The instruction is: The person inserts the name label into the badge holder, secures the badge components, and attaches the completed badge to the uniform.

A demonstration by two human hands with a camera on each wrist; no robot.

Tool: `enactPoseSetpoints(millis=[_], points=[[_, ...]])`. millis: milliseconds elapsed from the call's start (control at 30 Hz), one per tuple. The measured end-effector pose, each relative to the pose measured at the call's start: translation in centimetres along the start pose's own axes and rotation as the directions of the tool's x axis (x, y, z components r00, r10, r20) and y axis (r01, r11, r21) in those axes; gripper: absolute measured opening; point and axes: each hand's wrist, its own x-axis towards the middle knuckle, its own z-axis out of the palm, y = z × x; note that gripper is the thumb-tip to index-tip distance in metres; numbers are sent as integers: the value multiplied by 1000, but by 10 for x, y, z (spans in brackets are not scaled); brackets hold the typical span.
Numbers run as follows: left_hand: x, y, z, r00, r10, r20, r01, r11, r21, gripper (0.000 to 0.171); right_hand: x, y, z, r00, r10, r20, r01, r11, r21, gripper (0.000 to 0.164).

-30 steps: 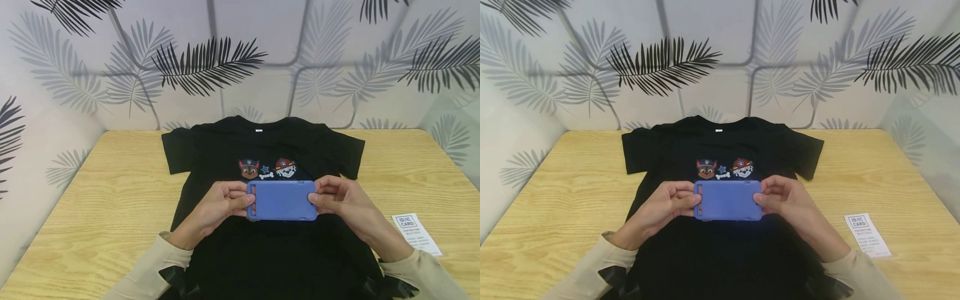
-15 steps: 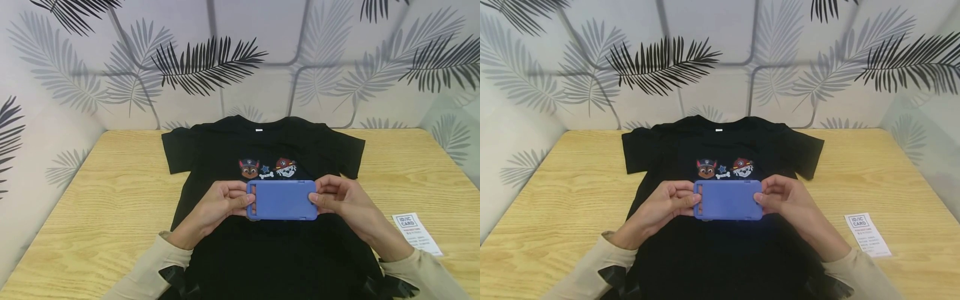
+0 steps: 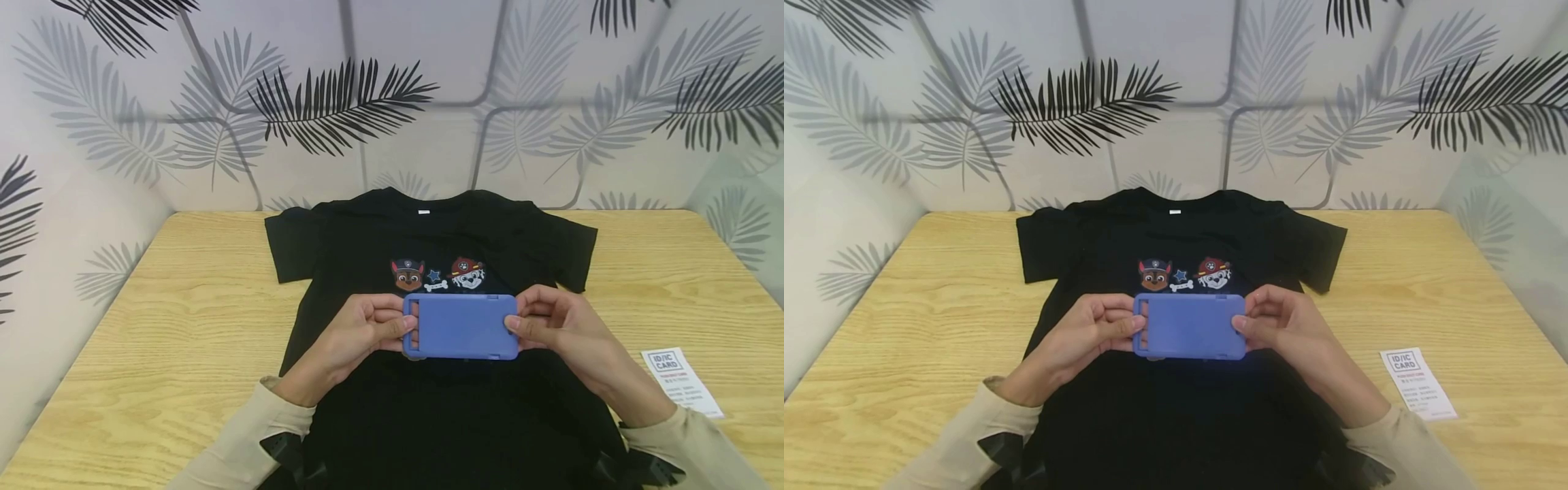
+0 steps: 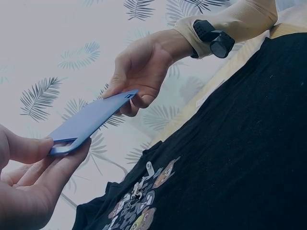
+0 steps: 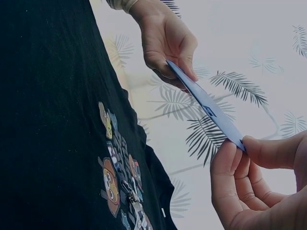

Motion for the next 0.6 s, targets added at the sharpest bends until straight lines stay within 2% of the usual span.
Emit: enactPoseSetpoints(millis=[600], points=[[0, 3, -1, 1000, -15, 6, 15, 1000, 4, 25, 1, 0, 0, 1000, 4, -1, -4, 1000, -10, 13]])
